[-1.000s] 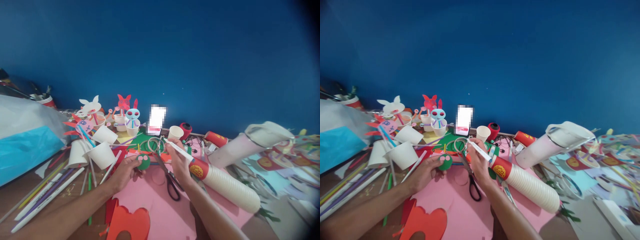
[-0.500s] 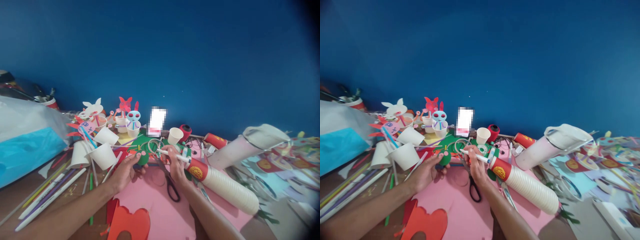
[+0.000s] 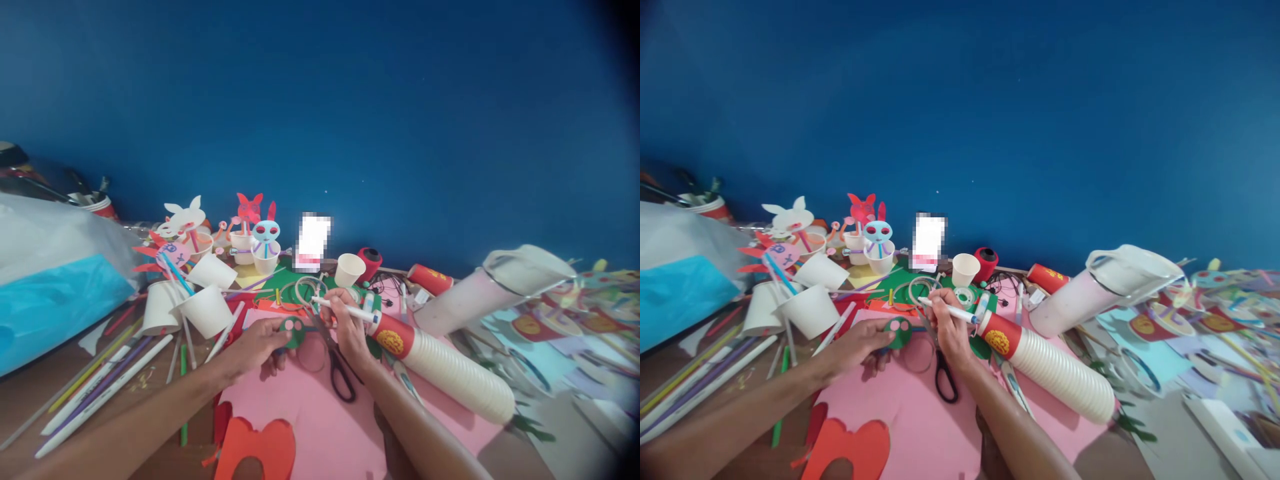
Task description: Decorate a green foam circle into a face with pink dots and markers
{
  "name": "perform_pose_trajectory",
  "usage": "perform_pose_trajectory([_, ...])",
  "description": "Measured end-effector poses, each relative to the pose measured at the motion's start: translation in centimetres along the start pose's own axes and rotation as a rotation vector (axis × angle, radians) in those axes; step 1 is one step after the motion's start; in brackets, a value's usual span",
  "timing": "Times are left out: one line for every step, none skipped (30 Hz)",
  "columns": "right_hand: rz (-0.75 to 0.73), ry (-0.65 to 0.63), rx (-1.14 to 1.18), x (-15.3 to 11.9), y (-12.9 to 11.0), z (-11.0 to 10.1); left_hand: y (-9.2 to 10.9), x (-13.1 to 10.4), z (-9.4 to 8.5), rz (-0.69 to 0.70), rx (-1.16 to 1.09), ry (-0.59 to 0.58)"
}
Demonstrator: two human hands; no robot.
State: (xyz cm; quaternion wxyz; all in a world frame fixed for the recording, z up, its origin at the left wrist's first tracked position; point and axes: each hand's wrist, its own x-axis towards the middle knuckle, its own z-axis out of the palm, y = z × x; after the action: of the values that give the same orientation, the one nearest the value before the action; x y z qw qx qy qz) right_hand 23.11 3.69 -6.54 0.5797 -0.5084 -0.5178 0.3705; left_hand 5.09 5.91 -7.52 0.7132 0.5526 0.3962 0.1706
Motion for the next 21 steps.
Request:
perform_pose_trajectory([0.002, -0.002, 0.009, 0.0, 0.0, 0.0, 0.1, -0.1, -0.1, -0.004, 0.074, -0.017])
perform_pose_trajectory([0.003, -0.001, 0.015, 0.0, 0.0, 0.0, 0.2, -0.3, -0.1, -0.003, 0.142, -0.023])
perform_pose_trajectory([0.002, -0.001, 0.016, 0.0, 0.0, 0.0, 0.3, -0.5, -0.2, 0.000, 0.203, -0.022])
perform_pose_trajectory([-0.001, -0.002, 0.011, 0.0, -0.1, 0.0, 0.4, -0.6, -0.2, 0.008, 0.260, -0.015])
perform_pose_trajectory([-0.005, -0.005, 0.001, 0.0, -0.1, 0.0, 0.5, -0.8, -0.3, 0.023, 0.313, -0.004])
perform_pose_trajectory([-0.008, -0.007, -0.010, 0.0, -0.2, 0.0, 0.6, -0.9, -0.5, 0.047, 0.369, 0.010])
perform_pose_trajectory([-0.012, -0.008, -0.016, 0.0, -0.2, 0.0, 0.8, -1.0, -0.7, 0.083, 0.431, 0.032])
perform_pose_trajectory([-0.016, -0.010, -0.020, 0.0, -0.3, 0.0, 0.9, -1.1, -0.9, 0.126, 0.497, 0.060])
perform_pose_trajectory([-0.018, -0.012, -0.022, 0.0, -0.4, 0.0, 1.0, -1.2, -1.1, 0.164, 0.571, 0.097])
perform_pose_trajectory([-0.016, -0.010, -0.023, 0.0, -0.4, 0.0, 1.2, -1.4, -1.4, 0.193, 0.644, 0.146])
perform_pose_trajectory([-0.009, -0.006, -0.023, -0.1, -0.5, -0.1, 1.5, -1.6, -1.6, 0.210, 0.707, 0.200])
perform_pose_trajectory([0.000, 0.001, -0.019, -0.1, -0.5, -0.1, 1.8, -1.8, -1.7, 0.220, 0.740, 0.259])
perform_pose_trajectory([0.010, 0.012, -0.012, -0.2, -0.6, -0.1, 2.3, -2.0, -1.8, 0.224, 0.741, 0.312])
perform_pose_trajectory([0.016, 0.026, -0.002, -0.3, -0.7, -0.1, 2.8, -2.2, -1.7, 0.231, 0.695, 0.346])
perform_pose_trajectory([0.015, 0.041, 0.012, -0.4, -0.9, 0.0, 3.3, -2.3, -1.6, 0.247, 0.590, 0.357])
perform_pose_trajectory([0.004, 0.053, 0.026, -0.6, -1.1, 0.0, 3.7, -2.4, -1.4, 0.253, 0.453, 0.328])
perform_pose_trajectory([-0.016, 0.060, 0.038, -0.7, -1.3, 0.1, 4.0, -2.4, -1.3, 0.244, 0.284, 0.276])
perform_pose_trajectory([-0.038, 0.058, 0.048, -0.8, -1.4, 0.2, 4.2, -2.2, -1.1, 0.227, 0.110, 0.213])
perform_pose_trajectory([-0.057, 0.048, 0.059, -0.9, -1.6, 0.3, 4.2, -1.9, -1.0, 0.208, -0.044, 0.171])
perform_pose_trajectory([-0.069, 0.025, 0.071, -1.0, -1.6, 0.4, 4.0, -1.6, -1.0, 0.179, -0.173, 0.158])
perform_pose_trajectory([-0.077, -0.007, 0.092, -1.0, -1.6, 0.6, 3.8, -1.2, -1.0, 0.147, -0.269, 0.162])
